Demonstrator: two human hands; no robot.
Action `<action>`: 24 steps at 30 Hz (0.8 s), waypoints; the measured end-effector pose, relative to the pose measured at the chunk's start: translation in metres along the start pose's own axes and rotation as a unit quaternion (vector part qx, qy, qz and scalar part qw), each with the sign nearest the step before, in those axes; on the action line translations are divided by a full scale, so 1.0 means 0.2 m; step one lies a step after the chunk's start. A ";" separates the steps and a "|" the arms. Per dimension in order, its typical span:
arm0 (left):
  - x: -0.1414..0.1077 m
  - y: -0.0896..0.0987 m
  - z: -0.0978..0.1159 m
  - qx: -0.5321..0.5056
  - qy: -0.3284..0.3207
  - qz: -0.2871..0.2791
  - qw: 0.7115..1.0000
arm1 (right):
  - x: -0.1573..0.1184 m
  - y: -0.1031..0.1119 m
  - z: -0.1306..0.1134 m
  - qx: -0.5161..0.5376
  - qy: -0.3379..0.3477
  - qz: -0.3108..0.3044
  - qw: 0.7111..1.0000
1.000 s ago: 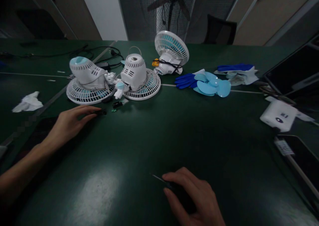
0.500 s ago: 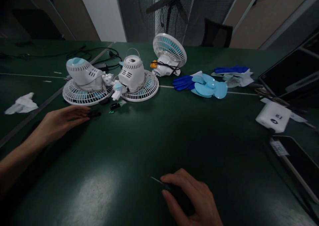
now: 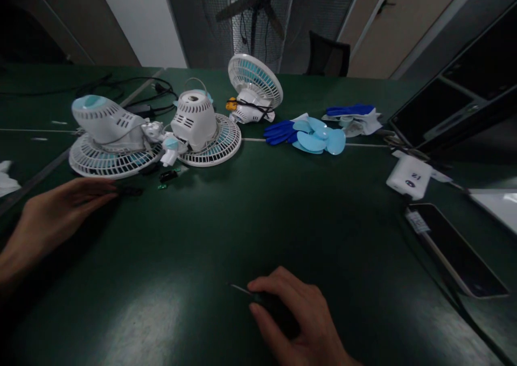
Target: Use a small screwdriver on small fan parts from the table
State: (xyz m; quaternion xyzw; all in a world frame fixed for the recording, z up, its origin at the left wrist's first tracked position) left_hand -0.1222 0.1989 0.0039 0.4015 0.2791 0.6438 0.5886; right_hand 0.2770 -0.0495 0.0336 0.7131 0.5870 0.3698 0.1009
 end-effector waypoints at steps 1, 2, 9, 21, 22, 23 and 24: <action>-0.01 0.01 0.01 0.000 0.001 0.008 1.000 | 0.00 -0.01 0.00 0.005 -0.002 -0.005 1.000; -0.02 0.03 0.02 0.000 -0.001 0.018 1.000 | 0.00 -0.01 0.00 0.012 -0.001 -0.008 1.000; -0.05 0.07 0.10 -0.079 0.036 0.053 0.995 | -0.01 0.01 0.01 -0.008 0.000 0.002 1.000; -0.05 0.07 0.13 -0.120 0.026 0.018 0.992 | 0.00 -0.01 0.01 0.010 -0.001 -0.006 1.000; -0.05 0.07 0.12 -0.117 0.026 0.017 0.993 | -0.01 -0.01 0.02 0.006 -0.003 -0.004 1.000; -0.05 0.07 0.12 -0.116 0.029 0.013 0.993 | -0.01 -0.01 0.02 0.003 -0.005 -0.005 1.000; -0.05 0.06 0.11 -0.118 0.033 0.006 0.992 | -0.01 -0.01 0.03 0.001 -0.007 -0.006 1.000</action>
Point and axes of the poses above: each hand's wrist, its own x-axis towards the middle knuckle, its own y-axis out of the back of the hand, z = x × y, the point moved 10 cm from there along x, towards the middle knuckle, and after that the axes turned 8 degrees about z, right-handed, at the moved point
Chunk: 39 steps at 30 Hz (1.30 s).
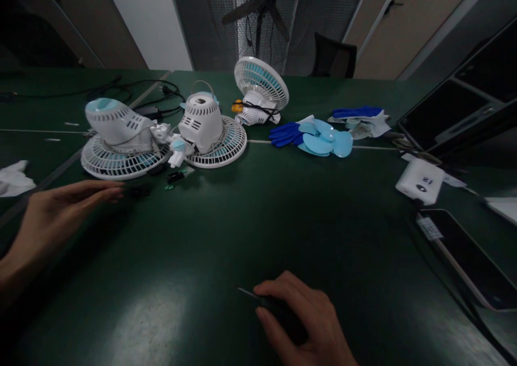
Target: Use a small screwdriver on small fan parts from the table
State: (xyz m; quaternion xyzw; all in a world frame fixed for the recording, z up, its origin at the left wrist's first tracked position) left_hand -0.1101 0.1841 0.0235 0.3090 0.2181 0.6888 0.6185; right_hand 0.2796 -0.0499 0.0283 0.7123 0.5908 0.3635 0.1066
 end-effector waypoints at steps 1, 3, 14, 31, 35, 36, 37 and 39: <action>0.00 -0.01 -0.01 -0.004 0.007 -0.009 1.000 | 0.00 0.00 0.01 -0.002 -0.003 -0.004 1.000; 0.00 -0.02 -0.04 -0.006 0.018 -0.019 1.000 | -0.01 -0.01 0.01 -0.003 -0.005 -0.013 1.000; 0.02 -0.07 0.00 0.034 -0.076 -0.021 0.996 | 0.01 -0.01 -0.01 0.013 -0.002 -0.016 1.000; 0.06 -0.15 -0.03 0.015 -0.015 -0.049 0.999 | -0.03 -0.02 0.04 -0.017 -0.014 -0.029 0.999; 0.07 -0.15 -0.05 0.015 0.022 -0.040 0.999 | -0.03 -0.04 0.04 -0.017 -0.009 -0.039 0.999; 0.06 -0.15 -0.03 0.021 0.012 -0.034 0.999 | -0.03 -0.03 0.04 -0.019 -0.006 -0.036 0.999; 0.06 -0.15 -0.01 0.029 -0.005 -0.030 0.999 | -0.03 -0.03 0.04 -0.020 -0.002 -0.033 0.999; 0.04 -0.14 0.05 0.048 -0.048 -0.024 0.997 | -0.03 -0.03 0.03 -0.014 0.002 -0.034 0.999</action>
Point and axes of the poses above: each hand's wrist, its own x-axis towards the middle knuckle, its own y-axis out of the back of the hand, z = x × y, the point moved 10 cm from there along x, towards the middle knuckle, and after that the axes turned 8 degrees about z, right-handed, at the moved point
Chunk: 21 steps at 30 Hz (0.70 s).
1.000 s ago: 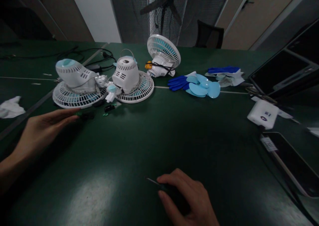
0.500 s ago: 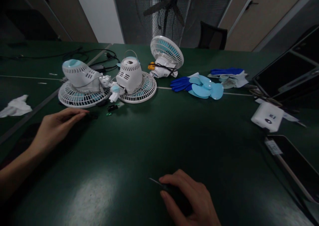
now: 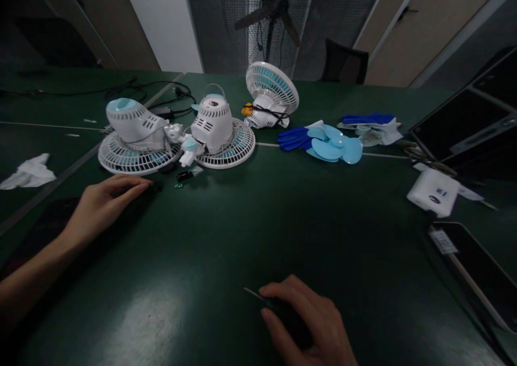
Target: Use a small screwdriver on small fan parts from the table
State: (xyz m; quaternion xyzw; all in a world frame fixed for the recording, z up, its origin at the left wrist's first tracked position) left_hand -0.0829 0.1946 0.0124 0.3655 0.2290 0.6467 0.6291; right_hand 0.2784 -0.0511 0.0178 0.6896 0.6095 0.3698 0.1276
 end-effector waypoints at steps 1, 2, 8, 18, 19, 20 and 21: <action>-0.01 0.00 0.03 0.010 -0.018 0.005 1.000 | 0.00 0.00 0.00 0.006 0.000 -0.003 1.000; -0.02 0.01 0.05 0.016 -0.030 0.011 0.999 | 0.00 -0.01 0.00 0.010 0.000 -0.007 1.000; -0.04 -0.01 0.06 -0.015 -0.012 0.009 1.000 | 0.00 0.00 0.00 -0.007 0.000 -0.001 1.000; -0.03 -0.05 -0.07 -0.115 0.124 0.011 0.985 | 0.00 0.01 0.01 -0.029 0.010 0.010 0.999; -0.03 -0.05 -0.09 -0.133 0.143 0.013 0.981 | 0.00 0.01 0.01 -0.025 0.010 0.010 1.000; -0.03 -0.06 -0.09 -0.146 0.156 0.014 0.977 | 0.00 0.01 0.00 -0.020 0.009 0.009 1.000; -0.03 -0.06 -0.10 -0.154 0.163 0.013 0.974 | 0.01 0.01 0.00 -0.016 0.005 0.007 1.000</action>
Point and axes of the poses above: each hand's wrist, its own x-axis towards the middle knuckle, its own y-axis out of the back of the hand, z = x × y, the point moved 10 cm from there along x, towards the middle knuckle, and after that the axes turned 8 degrees about z, right-handed, at the moved point
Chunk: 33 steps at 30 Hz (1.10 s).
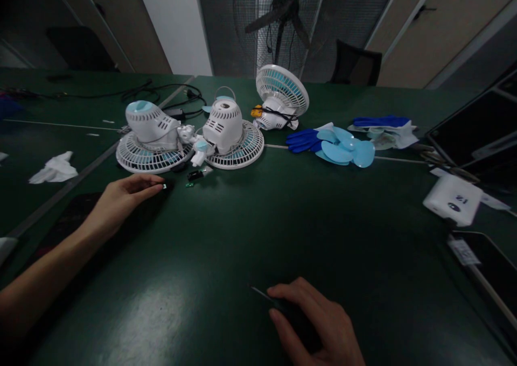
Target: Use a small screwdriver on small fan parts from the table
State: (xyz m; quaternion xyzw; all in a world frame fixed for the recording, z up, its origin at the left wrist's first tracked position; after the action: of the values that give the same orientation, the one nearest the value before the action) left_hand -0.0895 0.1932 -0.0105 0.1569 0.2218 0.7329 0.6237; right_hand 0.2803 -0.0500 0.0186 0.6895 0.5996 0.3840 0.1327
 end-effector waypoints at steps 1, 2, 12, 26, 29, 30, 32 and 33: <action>0.00 0.00 0.00 -0.002 0.003 -0.002 1.000 | 0.00 0.00 0.00 0.002 -0.004 -0.003 1.000; 0.00 -0.01 0.00 0.001 0.003 -0.003 1.000 | 0.00 -0.01 0.01 0.002 -0.008 -0.007 1.000; 0.06 0.00 -0.04 0.060 -0.070 -0.027 0.995 | 0.00 -0.01 -0.01 0.009 0.001 -0.008 1.000; -0.15 -0.04 0.20 0.186 -0.239 0.019 0.953 | 0.01 0.00 -0.01 0.004 0.000 0.002 1.000; -0.13 -0.04 0.16 0.191 -0.208 0.015 0.959 | 0.00 0.01 -0.02 -0.005 0.002 0.012 1.000; -0.12 -0.03 0.15 0.186 -0.195 0.013 0.963 | 0.00 0.01 -0.01 -0.009 0.003 0.014 1.000; -0.09 -0.03 0.11 0.167 -0.157 0.004 0.973 | 0.00 0.01 -0.01 -0.014 0.002 0.010 1.000; -0.07 -0.03 0.09 0.153 -0.132 -0.006 0.979 | -0.01 0.00 0.00 -0.014 0.001 0.007 1.000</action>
State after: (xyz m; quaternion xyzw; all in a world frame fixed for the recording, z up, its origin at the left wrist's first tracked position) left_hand -0.0737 0.1816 0.0024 0.3448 0.2479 0.6589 0.6208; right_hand 0.2804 -0.0516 0.0185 0.6917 0.5894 0.3935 0.1389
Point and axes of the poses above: each hand's wrist, its own x-axis towards the middle knuckle, its own y-axis out of the back of the hand, z = x × y, the point moved 10 cm from there along x, towards the middle knuckle, and after that the axes turned 8 degrees about z, right-handed, at the moved point
